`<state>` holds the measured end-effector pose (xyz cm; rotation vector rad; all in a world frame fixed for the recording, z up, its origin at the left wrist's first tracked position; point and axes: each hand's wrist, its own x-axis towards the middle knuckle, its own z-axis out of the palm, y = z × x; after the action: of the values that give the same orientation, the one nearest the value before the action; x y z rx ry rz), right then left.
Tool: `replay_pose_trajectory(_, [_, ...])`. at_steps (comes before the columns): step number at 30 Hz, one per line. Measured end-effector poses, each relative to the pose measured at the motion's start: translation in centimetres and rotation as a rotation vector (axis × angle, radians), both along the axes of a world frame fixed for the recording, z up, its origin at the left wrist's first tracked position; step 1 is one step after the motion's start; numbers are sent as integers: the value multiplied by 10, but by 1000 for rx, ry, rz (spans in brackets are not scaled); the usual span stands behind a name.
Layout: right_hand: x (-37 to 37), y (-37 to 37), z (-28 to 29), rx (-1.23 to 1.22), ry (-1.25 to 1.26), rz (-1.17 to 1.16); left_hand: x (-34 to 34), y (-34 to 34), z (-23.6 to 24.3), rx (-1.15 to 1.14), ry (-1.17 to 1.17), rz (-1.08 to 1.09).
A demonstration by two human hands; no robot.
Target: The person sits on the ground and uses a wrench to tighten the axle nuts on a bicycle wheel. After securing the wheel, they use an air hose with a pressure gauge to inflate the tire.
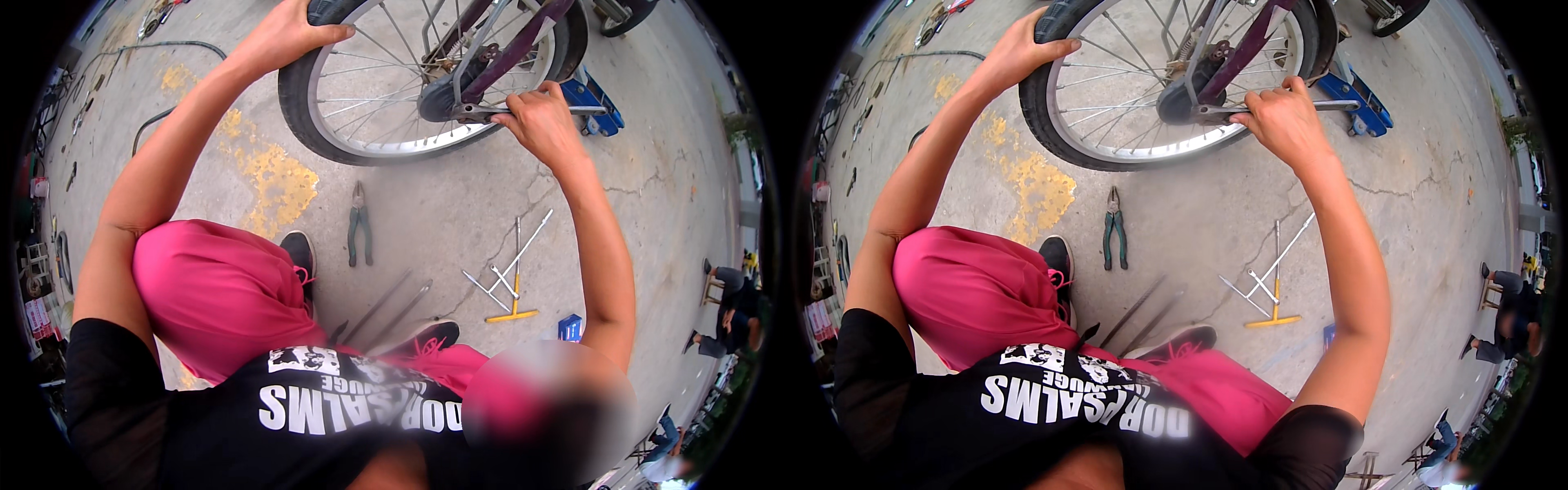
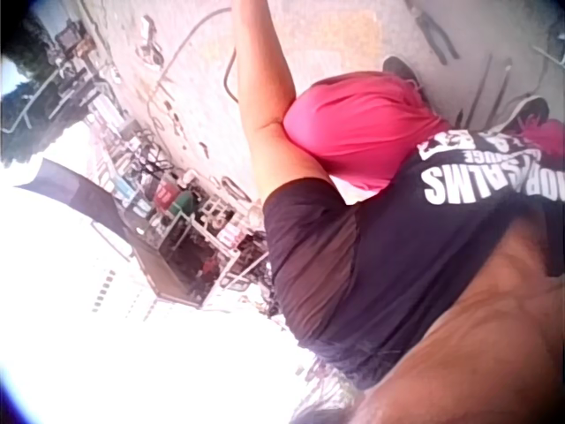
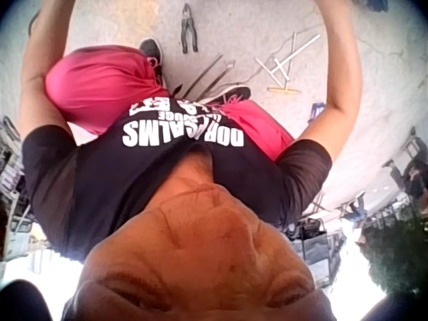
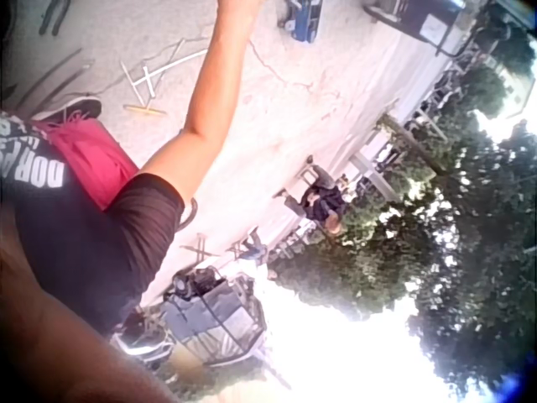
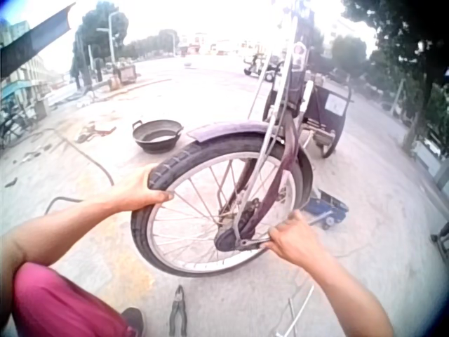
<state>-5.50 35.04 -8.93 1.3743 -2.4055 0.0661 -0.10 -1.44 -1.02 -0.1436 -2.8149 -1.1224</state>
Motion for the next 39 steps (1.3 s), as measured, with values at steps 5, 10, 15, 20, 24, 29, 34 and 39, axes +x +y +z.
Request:
replay_pose_trajectory(5, [12, 6, -33, -54, -290, -222, 3, -2, 2, -12, -17, 19])
replay_pose_trajectory(10, [53, -8, -143, -816, -1269, -419, 2, 7, 3, 41, 1, 9])
replay_pose_trajectory(15, [117, -93, -159, -1611, -1976, -349, -3, 3, -4, 2, -72, 53])
replay_pose_trajectory(20, [127, -133, -35, -2278, -2524, -112, 1, -8, -12, -219, 43, 90])
replay_pose_trajectory(24, [123, -121, -22, -2444, -2646, 144, -1, -1, -8, -215, -27, 76])
replay_pose_trajectory(29, [181, -92, -55, -1217, -2346, -525, 4, -4, -10, -169, 23, 69])
replay_pose_trajectory(34, [124, -4, -101, -394, -871, -582, 8, 14, 9, -36, -45, 67])
replay_pose_trajectory(39, [65, 24, -52, -113, -168, -499, 5, 11, 8, -11, -22, 15])
